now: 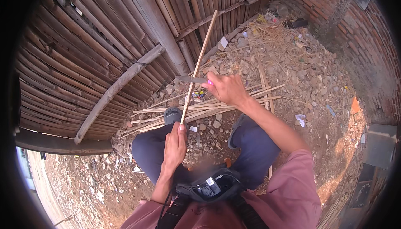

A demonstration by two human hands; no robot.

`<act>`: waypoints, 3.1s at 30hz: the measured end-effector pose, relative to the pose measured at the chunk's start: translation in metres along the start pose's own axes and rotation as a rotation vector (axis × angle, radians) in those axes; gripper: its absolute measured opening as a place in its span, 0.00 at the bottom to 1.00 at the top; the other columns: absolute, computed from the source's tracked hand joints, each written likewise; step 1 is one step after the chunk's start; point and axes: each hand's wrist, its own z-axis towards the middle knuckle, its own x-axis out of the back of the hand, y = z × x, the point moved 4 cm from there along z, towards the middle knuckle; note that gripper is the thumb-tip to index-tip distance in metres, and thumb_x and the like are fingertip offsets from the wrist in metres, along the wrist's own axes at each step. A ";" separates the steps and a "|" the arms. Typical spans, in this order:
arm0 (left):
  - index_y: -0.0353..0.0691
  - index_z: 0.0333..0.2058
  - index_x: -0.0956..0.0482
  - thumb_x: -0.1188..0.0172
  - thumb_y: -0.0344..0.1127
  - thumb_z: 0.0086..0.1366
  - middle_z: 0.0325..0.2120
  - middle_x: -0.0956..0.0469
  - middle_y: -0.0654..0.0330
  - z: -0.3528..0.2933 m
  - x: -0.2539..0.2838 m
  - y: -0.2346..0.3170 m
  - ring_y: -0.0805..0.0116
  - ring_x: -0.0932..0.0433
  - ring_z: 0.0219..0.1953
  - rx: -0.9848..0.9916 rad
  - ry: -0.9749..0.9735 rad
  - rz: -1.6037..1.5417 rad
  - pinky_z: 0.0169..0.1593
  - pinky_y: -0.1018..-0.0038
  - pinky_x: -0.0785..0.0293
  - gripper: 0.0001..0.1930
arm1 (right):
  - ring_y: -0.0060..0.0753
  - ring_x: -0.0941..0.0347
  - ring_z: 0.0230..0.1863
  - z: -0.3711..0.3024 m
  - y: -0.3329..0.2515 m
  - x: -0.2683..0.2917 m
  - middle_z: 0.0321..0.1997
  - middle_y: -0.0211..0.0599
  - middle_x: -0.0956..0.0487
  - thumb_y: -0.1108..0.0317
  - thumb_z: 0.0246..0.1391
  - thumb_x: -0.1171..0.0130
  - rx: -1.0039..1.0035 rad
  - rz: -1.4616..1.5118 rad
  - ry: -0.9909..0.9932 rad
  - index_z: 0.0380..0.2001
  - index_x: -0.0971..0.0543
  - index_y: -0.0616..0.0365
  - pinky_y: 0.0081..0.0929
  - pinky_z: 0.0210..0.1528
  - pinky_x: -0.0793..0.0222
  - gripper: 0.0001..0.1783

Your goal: The person strips layers from a thin piece of bamboo using a knife, holding the bamboo piece with one hand and drawing the knife along its surface with the other.

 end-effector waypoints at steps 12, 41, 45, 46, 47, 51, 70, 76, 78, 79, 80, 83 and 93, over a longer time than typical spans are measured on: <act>0.34 0.37 0.30 0.64 0.50 0.87 0.15 0.31 0.54 -0.003 0.002 0.009 0.56 0.30 0.18 -0.013 0.008 0.017 0.28 0.57 0.34 0.26 | 0.49 0.19 0.20 -0.004 0.007 0.002 0.22 0.38 0.16 0.44 0.75 0.46 -0.036 0.034 0.056 0.40 0.25 0.52 0.44 0.18 0.31 0.21; 0.35 0.40 0.32 0.60 0.43 0.86 0.17 0.30 0.40 -0.055 0.007 0.015 0.28 0.26 0.24 -0.076 -0.007 0.242 0.29 0.45 0.37 0.18 | 0.52 0.21 0.19 -0.008 0.066 0.038 0.18 0.42 0.20 0.43 0.78 0.54 -0.102 -0.027 0.321 0.38 0.25 0.53 0.47 0.19 0.34 0.25; 0.35 0.40 0.32 0.60 0.42 0.85 0.17 0.30 0.40 -0.068 0.006 0.013 0.29 0.26 0.24 -0.087 -0.022 0.254 0.29 0.46 0.37 0.17 | 0.55 0.20 0.20 -0.010 0.094 0.052 0.19 0.43 0.19 0.43 0.78 0.54 -0.352 -0.013 0.231 0.39 0.25 0.53 0.49 0.21 0.33 0.24; 0.35 0.40 0.32 0.60 0.42 0.85 0.17 0.30 0.40 -0.070 0.007 0.012 0.29 0.26 0.24 -0.091 -0.020 0.255 0.29 0.46 0.37 0.17 | 0.55 0.20 0.20 -0.014 0.087 0.051 0.19 0.43 0.19 0.44 0.78 0.54 -0.323 -0.006 0.229 0.39 0.25 0.53 0.49 0.21 0.33 0.24; 0.35 0.40 0.32 0.60 0.42 0.85 0.17 0.30 0.40 -0.071 0.008 0.013 0.29 0.26 0.24 -0.095 -0.018 0.255 0.29 0.46 0.37 0.17 | 0.55 0.20 0.20 -0.015 0.082 0.050 0.19 0.43 0.20 0.44 0.79 0.54 -0.294 0.001 0.227 0.39 0.25 0.54 0.49 0.22 0.32 0.24; 0.35 0.41 0.30 0.55 0.39 0.83 0.19 0.25 0.38 -0.068 0.011 0.018 0.27 0.23 0.27 -0.053 -0.040 0.244 0.32 0.41 0.33 0.14 | 0.55 0.21 0.22 -0.018 0.074 0.050 0.19 0.44 0.22 0.45 0.79 0.53 -0.173 0.078 0.277 0.39 0.26 0.55 0.49 0.25 0.32 0.24; 0.35 0.44 0.25 0.39 0.38 0.79 0.20 0.25 0.66 0.002 0.028 0.049 0.79 0.31 0.23 -0.080 0.029 -0.114 0.28 0.73 0.35 0.10 | 0.43 0.25 0.26 -0.006 0.016 0.066 0.26 0.45 0.23 0.65 0.70 0.39 -0.171 0.458 0.291 0.39 0.19 0.64 0.38 0.29 0.35 0.11; 0.36 0.43 0.22 0.39 0.41 0.79 0.20 0.26 0.68 0.021 0.007 0.039 0.81 0.31 0.22 -0.096 -0.019 -0.217 0.26 0.75 0.36 0.13 | 0.54 0.16 0.36 -0.005 -0.012 0.039 0.34 0.47 0.17 0.73 0.57 0.37 -0.016 0.376 0.104 0.37 0.20 0.60 0.49 0.35 0.23 0.05; 0.36 0.44 0.22 0.39 0.41 0.80 0.20 0.25 0.68 0.018 0.004 0.037 0.81 0.30 0.23 -0.024 -0.055 -0.252 0.27 0.74 0.34 0.13 | 0.54 0.15 0.33 -0.009 -0.009 0.026 0.31 0.45 0.15 0.71 0.56 0.36 -0.019 0.320 0.021 0.38 0.18 0.58 0.49 0.33 0.23 0.06; 0.36 0.44 0.22 0.39 0.41 0.80 0.20 0.25 0.67 0.017 0.002 0.035 0.80 0.30 0.24 0.014 -0.072 -0.270 0.28 0.74 0.34 0.13 | 0.53 0.15 0.31 -0.011 -0.009 0.021 0.29 0.44 0.15 0.70 0.56 0.36 -0.021 0.294 -0.021 0.38 0.17 0.56 0.49 0.32 0.22 0.07; 0.41 0.44 0.27 0.44 0.41 0.83 0.19 0.34 0.76 0.018 -0.004 0.032 0.88 0.39 0.19 -0.052 -0.089 -0.328 0.22 0.83 0.44 0.10 | 0.53 0.15 0.29 -0.013 -0.009 0.019 0.26 0.43 0.15 0.68 0.56 0.35 -0.014 0.283 -0.012 0.38 0.16 0.54 0.49 0.30 0.22 0.07; 0.41 0.42 0.27 0.47 0.40 0.84 0.20 0.34 0.75 0.015 -0.004 0.031 0.86 0.38 0.21 -0.123 -0.029 -0.353 0.25 0.81 0.41 0.10 | 0.52 0.14 0.29 -0.011 -0.023 0.013 0.26 0.44 0.15 0.67 0.56 0.36 0.026 0.293 0.018 0.37 0.16 0.55 0.48 0.30 0.21 0.06; 0.37 0.39 0.29 0.52 0.40 0.85 0.19 0.33 0.68 0.009 0.003 0.041 0.79 0.37 0.23 -0.125 0.017 -0.165 0.27 0.72 0.39 0.14 | 0.50 0.16 0.25 -0.010 -0.046 0.003 0.26 0.46 0.15 0.72 0.58 0.38 -0.025 0.248 -0.014 0.39 0.19 0.58 0.45 0.25 0.23 0.06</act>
